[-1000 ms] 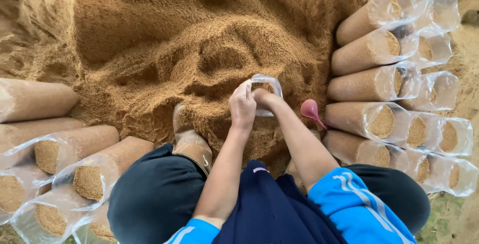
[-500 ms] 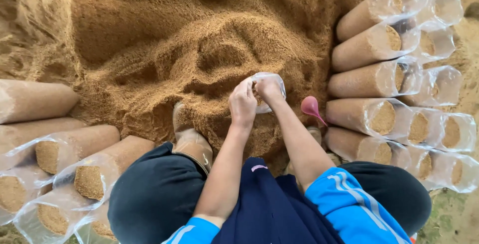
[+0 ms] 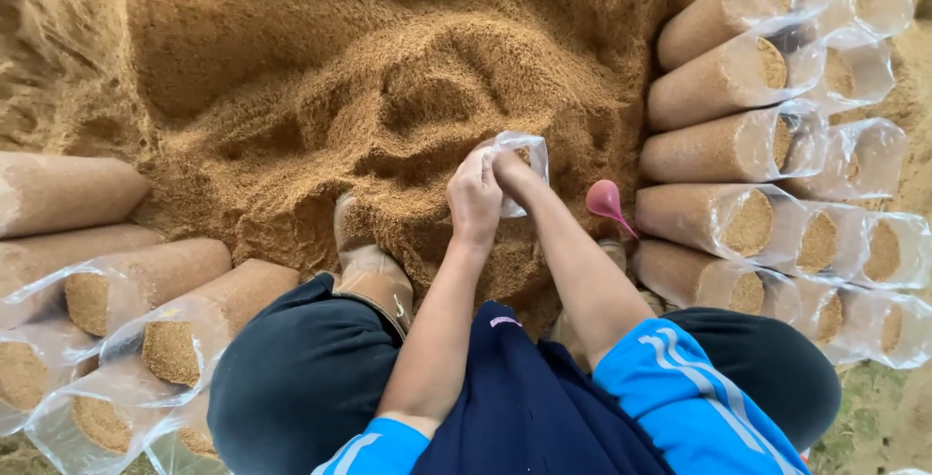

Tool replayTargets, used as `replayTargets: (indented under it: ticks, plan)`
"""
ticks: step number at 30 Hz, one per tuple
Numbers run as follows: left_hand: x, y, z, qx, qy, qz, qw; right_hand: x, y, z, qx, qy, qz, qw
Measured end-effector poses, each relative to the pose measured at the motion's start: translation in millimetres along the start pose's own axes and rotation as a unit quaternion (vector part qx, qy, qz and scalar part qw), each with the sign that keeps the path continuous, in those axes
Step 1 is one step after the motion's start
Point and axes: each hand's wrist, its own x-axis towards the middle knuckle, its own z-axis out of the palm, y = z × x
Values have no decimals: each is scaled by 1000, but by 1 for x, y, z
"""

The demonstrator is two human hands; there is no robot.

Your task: Filling small plastic bags with substrate material using a hand scoop

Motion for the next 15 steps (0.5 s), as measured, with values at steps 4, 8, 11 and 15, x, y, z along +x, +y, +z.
replayTargets:
  ticks: [4,8,11,15]
  plan:
    - [0,-2,3,-10,1,3,1000,48,27,13,29,-62,32,997]
    - [1,-8,0,11,-14,-11,1000,79,80,31,-126,-35,-13,991]
    - [1,-10,4,-6,-31,-11,999,84,82,28,-357,57,-106,926]
    - [2,-5,3,9,-29,-6,1000,8,2,-11,-406,109,-83,904]
